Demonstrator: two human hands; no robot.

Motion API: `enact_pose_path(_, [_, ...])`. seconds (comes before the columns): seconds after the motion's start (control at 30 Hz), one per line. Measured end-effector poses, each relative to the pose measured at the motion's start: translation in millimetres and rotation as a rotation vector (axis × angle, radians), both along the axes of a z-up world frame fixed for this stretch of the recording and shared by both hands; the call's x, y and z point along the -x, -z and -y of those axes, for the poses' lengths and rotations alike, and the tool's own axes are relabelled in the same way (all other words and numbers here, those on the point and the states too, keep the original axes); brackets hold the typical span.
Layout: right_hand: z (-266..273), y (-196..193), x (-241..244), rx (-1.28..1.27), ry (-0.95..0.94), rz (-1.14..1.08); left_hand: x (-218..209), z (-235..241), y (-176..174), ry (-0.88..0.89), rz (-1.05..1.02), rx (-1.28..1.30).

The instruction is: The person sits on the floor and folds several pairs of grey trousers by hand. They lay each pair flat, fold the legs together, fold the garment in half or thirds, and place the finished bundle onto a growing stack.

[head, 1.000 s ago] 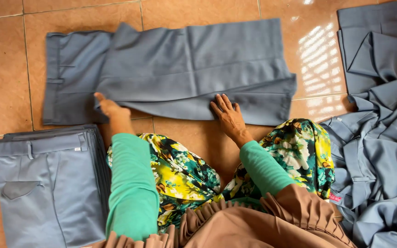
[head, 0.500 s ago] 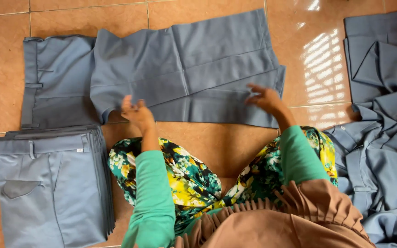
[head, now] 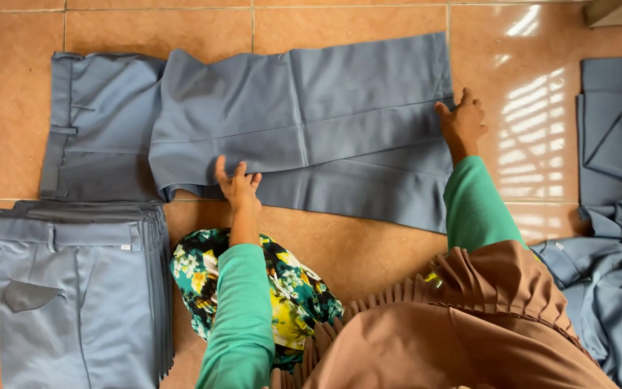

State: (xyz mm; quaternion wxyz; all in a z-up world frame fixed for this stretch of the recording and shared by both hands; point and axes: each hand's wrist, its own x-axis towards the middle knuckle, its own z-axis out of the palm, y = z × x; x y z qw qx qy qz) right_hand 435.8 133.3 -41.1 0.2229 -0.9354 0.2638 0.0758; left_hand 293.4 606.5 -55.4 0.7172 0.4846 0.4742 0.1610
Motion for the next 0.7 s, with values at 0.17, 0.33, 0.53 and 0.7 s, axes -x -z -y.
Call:
enact_pose_path(0.17, [17.1,40.1,-25.3,-0.045,-0.046,0.078,-12.5,22.3,-29.8,0.325,0.007,0.061])
enact_pose_path(0.33, [39.3,70.4,-49.3,-0.105,-0.168,0.251,-21.3,17.8,14.8,0.435,0.003,0.005])
enact_pose_path(0.53, [-7.8,-91.3,-12.4,-0.650,0.005,0.324,-25.4,13.1,-53.9,0.428,0.163,0.060])
enact_pose_path(0.7, [-1.2,-162.6,86.7,-0.805,0.037,0.413,1.7,-0.8,-88.1,0.465,0.180,0.057])
